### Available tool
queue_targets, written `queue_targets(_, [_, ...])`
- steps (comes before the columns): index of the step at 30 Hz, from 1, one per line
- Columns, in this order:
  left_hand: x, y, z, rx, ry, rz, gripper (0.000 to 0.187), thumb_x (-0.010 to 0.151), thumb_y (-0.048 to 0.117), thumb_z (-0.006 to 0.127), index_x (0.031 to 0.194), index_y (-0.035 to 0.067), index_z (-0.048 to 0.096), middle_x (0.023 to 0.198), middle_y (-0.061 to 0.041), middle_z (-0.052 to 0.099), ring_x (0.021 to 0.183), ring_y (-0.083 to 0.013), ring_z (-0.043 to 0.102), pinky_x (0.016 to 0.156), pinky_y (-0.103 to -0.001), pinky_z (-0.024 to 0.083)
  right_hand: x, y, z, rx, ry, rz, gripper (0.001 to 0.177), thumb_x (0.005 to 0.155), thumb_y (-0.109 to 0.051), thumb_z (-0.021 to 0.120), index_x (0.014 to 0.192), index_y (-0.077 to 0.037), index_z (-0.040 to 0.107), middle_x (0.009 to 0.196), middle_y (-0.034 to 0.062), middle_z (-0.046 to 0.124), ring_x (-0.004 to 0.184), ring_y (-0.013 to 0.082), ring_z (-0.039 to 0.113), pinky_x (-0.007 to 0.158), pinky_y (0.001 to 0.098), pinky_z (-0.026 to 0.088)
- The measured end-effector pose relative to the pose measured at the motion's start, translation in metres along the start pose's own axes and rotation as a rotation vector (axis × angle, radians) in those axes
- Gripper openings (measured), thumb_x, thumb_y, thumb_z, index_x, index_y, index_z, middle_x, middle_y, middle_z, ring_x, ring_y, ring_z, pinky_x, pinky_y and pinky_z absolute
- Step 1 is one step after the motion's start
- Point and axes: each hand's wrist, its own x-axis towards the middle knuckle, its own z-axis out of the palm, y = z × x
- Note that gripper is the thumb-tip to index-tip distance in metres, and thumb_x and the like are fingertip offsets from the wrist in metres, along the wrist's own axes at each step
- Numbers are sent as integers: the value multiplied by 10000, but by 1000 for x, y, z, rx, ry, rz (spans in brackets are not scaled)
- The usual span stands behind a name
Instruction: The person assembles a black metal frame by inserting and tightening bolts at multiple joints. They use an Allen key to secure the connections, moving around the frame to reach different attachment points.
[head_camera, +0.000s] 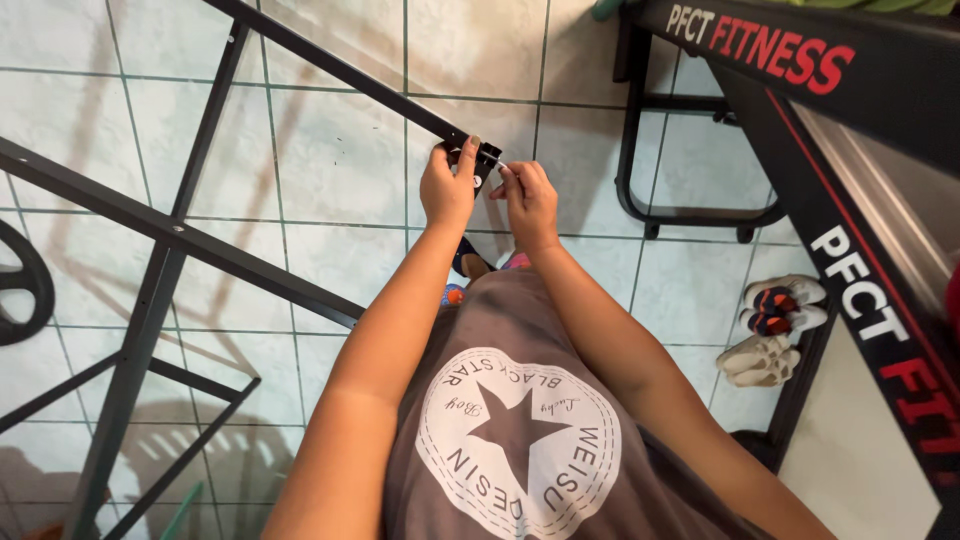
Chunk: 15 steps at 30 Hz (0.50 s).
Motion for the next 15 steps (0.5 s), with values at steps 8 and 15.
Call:
queue_targets(8, [3,-1,0,-9,-10,21,498,919,552,673,1032,68,710,881,-46,762,643,-154,698,622,-302,528,4,-5,3,33,36,-38,51,1042,1,612,1044,41,645,974,109,640,771,182,746,680,288,588])
queue_targets(15, [3,-2,1,34,-5,-1,477,921,538,680,1029,74,709,838,-36,754,624,-152,693,603,-304,522,8,-9,-3,-179,-7,-255,162,984,56,596,1129,19,658,1008,138,627,866,246,750,735,334,591])
